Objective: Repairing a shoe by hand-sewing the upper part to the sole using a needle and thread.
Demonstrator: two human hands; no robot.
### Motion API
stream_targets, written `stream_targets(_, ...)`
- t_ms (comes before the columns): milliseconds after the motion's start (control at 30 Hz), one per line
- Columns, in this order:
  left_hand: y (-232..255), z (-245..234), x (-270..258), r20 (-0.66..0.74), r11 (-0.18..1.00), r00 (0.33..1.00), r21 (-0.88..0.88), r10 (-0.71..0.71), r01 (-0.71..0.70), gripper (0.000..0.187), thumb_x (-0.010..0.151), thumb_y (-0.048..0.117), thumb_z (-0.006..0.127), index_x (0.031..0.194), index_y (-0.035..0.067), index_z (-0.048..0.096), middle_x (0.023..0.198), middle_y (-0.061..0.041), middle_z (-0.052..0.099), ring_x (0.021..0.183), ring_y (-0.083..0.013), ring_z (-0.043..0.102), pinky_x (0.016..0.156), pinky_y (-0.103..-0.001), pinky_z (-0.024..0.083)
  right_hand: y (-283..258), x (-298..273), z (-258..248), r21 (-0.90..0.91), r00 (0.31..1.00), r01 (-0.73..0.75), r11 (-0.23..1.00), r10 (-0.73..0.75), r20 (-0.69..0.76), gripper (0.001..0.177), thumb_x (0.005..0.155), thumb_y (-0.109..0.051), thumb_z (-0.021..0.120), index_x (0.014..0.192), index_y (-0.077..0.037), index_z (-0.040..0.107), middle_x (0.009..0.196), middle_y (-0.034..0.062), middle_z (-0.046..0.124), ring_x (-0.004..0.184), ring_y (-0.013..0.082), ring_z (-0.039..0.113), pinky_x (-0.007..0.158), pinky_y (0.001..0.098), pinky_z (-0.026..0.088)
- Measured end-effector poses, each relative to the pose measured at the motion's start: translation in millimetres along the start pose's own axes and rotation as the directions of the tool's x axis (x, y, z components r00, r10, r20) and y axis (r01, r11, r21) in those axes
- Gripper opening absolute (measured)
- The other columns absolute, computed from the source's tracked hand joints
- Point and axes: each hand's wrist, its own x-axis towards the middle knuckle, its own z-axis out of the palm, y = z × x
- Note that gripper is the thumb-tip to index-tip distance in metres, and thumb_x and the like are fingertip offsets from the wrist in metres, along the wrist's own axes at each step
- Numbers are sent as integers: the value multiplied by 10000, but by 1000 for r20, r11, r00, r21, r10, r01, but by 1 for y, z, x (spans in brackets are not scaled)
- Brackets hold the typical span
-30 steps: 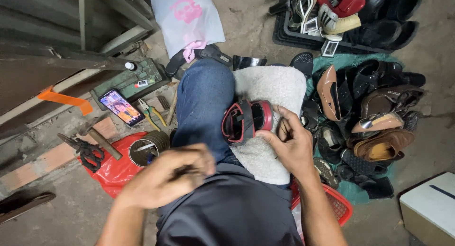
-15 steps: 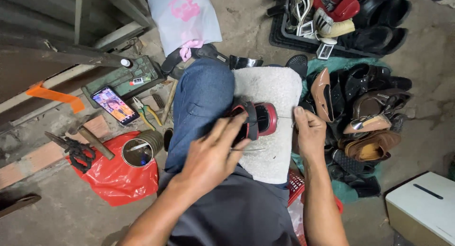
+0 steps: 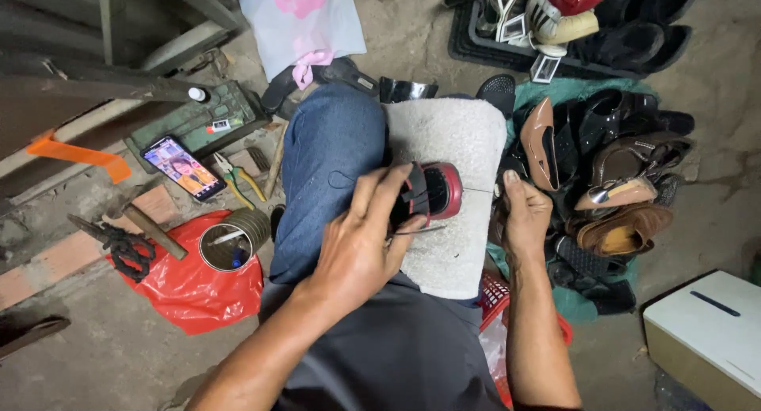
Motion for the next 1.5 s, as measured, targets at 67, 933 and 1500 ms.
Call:
stream_targets(67, -4, 3, -6, 17, 1000, 1000, -17, -18, 18, 532, 926, 173, 740, 1414, 71, 555, 1038, -199, 682, 856, -488, 719, 658, -609, 575, -8, -4, 2, -9, 1000, -8, 1000, 8, -1, 614, 1091, -200, 678, 552, -175, 386, 486, -66, 298, 500, 27, 260, 525, 194, 323)
stream_targets(933, -51, -105, -65, 31, 659, 798, 584, -602, 474, 255, 961, 301, 580, 1184, 189, 633, 1115, -56, 553, 935, -408, 665, 666, -622, 510, -55, -16, -1, -161, 988, -114, 980, 128, 84, 130, 1030, -185, 707, 916, -125, 701, 901, -73, 676, 846, 9, 537, 763, 190, 437)
stream_targets(1500, -17, 12, -11, -163, 944, 954, 262, 250, -203, 128, 938, 46, 602, 994, 114, 694, 1028, -55, 552, 688, -254, 671, 527, -374, 579, -142, -43, 54, -440, 736, 659, 609, -402, 546, 43, 1007, -32, 649, 1029, -1, 668, 1420, 197, 595, 1400, 455, 445, 1180, 599, 315)
